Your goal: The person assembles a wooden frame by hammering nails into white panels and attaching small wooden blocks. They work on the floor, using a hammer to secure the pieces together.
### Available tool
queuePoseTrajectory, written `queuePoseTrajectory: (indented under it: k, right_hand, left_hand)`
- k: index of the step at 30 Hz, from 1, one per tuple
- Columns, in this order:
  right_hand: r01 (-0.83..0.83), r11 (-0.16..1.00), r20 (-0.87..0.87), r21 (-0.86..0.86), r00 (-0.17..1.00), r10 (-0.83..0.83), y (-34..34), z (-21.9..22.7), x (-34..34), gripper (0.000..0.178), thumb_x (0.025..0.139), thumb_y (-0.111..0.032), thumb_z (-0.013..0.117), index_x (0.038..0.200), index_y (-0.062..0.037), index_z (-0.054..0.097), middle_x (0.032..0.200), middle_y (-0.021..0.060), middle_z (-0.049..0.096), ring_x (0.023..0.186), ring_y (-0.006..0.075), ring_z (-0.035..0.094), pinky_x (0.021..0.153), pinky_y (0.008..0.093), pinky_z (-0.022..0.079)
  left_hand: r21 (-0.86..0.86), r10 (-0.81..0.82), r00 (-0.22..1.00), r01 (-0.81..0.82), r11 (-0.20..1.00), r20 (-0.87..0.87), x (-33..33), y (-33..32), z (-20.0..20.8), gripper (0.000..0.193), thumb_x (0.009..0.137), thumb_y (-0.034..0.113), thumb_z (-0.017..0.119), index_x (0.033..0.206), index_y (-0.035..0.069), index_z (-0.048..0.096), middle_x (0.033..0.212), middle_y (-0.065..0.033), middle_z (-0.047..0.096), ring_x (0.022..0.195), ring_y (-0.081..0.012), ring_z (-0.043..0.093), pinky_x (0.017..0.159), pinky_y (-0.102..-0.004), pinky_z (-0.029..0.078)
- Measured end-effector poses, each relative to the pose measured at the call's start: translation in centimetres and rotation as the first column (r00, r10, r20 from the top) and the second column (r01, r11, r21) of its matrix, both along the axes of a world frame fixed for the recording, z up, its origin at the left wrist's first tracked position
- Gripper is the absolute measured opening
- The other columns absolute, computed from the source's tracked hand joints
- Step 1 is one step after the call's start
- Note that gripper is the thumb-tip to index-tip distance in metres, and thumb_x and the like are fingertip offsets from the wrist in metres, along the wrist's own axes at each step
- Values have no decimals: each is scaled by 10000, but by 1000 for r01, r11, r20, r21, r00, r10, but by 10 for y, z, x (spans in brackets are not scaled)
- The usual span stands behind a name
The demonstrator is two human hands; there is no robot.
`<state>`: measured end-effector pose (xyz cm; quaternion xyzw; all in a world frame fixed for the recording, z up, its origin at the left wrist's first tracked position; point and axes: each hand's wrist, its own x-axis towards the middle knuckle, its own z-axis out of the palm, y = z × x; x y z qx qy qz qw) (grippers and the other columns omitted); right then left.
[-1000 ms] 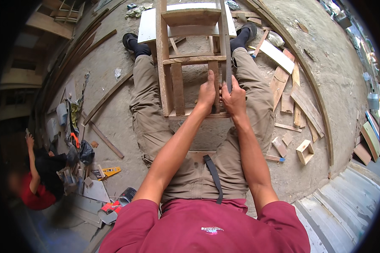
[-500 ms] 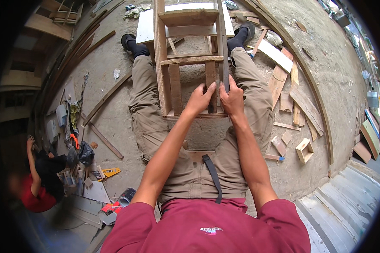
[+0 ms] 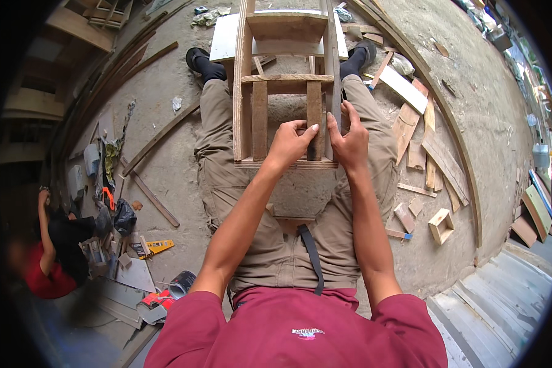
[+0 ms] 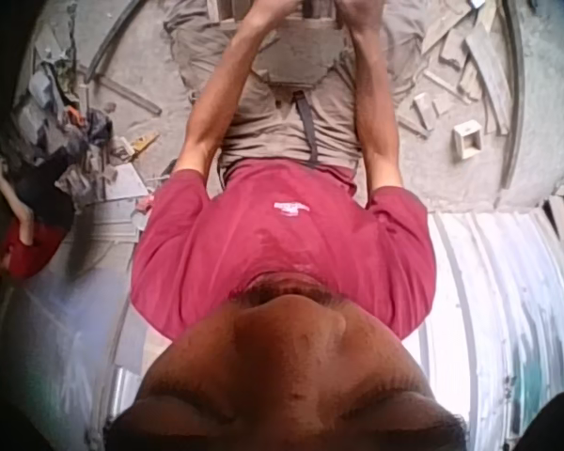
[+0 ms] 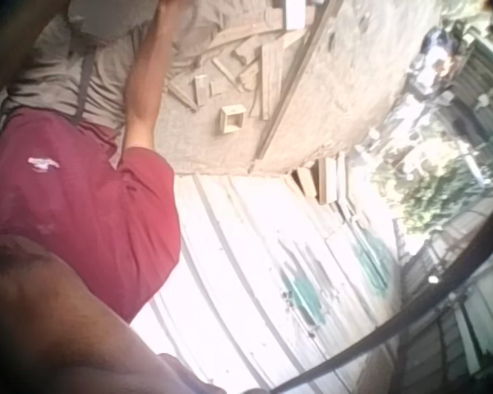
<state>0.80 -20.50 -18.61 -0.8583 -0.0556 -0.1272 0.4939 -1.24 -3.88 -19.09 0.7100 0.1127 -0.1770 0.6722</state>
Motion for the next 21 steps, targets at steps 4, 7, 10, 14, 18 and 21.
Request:
queuePoseTrajectory:
  k: [4, 7, 10, 14, 18, 21]
  right_hand:
    - [-72, 994, 189, -85, 978, 87, -4, 26, -24, 519, 917, -213, 708, 1319, 70, 544, 1348, 295, 558, 1268, 422, 552, 1045, 450, 458]
    - [-27, 997, 151, -77, 988, 39, -9, 25, -51, 576, 914, -218, 719, 1373, 50, 497, 1442, 285, 479, 1342, 418, 485, 1062, 463, 439]
    - [22, 925, -240, 380, 968, 76, -12, 2, -57, 799, 952, -311, 704, 1528, 24, 264, 1543, 306, 330, 1458, 386, 336, 1155, 467, 318]
    - [30, 761, -324, 648, 915, 240, -11, -22, -59, 930, 974, -439, 661, 1577, 19, 121, 1576, 314, 253, 1482, 363, 285, 1198, 417, 245]
    - [-221, 756, -119, 616, 923, 367, -1, -20, -64, 1022, 937, -525, 678, 1577, 25, 101, 1542, 261, 318, 1446, 310, 338, 1177, 393, 303]
    - [-319, 828, 1, 461, 933, 359, -1, -31, -63, 1145, 793, -305, 865, 1576, 20, 94, 1472, 209, 418, 1370, 283, 440, 1127, 390, 393]
  left_hand:
    - [38, -9, 1000, 10, 999, -16, 4, 2, 25, 403, 999, 280, 654, 1206, -66, 656, 1012, -96, 720, 869, -138, 686, 734, -313, 602]
    - [95, 2, 1000, -4, 995, 22, 8, 4, 28, 393, 981, 285, 668, 1117, -84, 685, 880, -86, 718, 745, -114, 660, 624, -292, 563]
    - [111, -3, 1000, 1, 994, 16, 12, 6, 34, 421, 964, 302, 682, 1068, -106, 695, 824, -100, 720, 706, -115, 671, 576, -288, 566]
    - [223, -57, 997, 43, 974, 59, 13, 2, 49, 504, 906, 362, 748, 1021, -126, 692, 795, -133, 718, 641, -142, 680, 572, -288, 583]
    - [255, -125, 992, 122, 959, -3, 18, 7, 57, 660, 874, 443, 775, 1137, -150, 649, 952, -163, 723, 773, -166, 699, 584, -285, 584]
    - [260, -172, 983, 150, 954, 63, 19, 10, 58, 631, 932, 470, 697, 1119, -132, 661, 927, -165, 724, 780, -167, 698, 590, -292, 591]
